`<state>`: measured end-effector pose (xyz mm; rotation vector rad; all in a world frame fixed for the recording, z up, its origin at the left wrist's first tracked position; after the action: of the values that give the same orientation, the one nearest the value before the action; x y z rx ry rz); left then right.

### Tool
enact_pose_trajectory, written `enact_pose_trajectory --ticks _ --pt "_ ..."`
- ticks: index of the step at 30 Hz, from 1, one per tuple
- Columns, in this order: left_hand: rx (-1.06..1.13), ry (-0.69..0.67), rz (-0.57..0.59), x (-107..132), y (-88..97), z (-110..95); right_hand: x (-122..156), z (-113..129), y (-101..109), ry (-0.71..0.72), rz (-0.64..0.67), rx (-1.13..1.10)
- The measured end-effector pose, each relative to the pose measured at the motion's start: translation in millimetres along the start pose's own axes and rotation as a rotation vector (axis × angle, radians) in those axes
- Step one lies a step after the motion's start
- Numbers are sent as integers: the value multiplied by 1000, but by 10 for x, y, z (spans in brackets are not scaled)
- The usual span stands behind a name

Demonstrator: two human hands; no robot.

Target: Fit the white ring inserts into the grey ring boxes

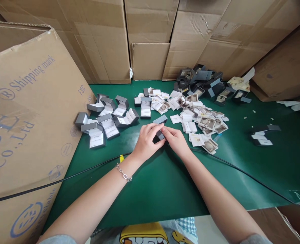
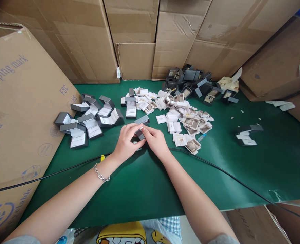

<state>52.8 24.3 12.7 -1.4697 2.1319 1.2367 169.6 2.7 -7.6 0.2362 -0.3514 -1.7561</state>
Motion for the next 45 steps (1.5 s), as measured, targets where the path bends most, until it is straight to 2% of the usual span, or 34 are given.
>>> enact_pose_trajectory --ticks 7,13,21,26,33,37,45 --pt "-29 -50 -30 -6 45 -59 16 28 -1 -11 -7 -48" --pt "-67 -153 -45 2 68 -141 34 59 12 0 -28 -52" --pt "-90 -172 -42 16 49 -134 18 6 11 -15 -68 -72" --pt "-69 -130 -52 3 68 -126 38 94 13 53 -85 8" --pt "-3 40 -40 -12 54 18 79 172 -88 135 -61 255" --pt "1 50 -30 -17 43 31 93 186 -97 166 -75 340" --pt "-11 62 -4 -5 25 43 96 176 -78 179 -75 328"
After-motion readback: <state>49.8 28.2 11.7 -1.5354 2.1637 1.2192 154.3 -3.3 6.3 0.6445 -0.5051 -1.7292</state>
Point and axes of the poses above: each hand's wrist, its own x-axis away from the middle knuckle, its own y-axis out of the back of the hand, z = x × y, the point moved 7 cm from there along -x, towards the middle knuckle, and after that the axes turned 7 degrees about x, right-handed, at the moved point
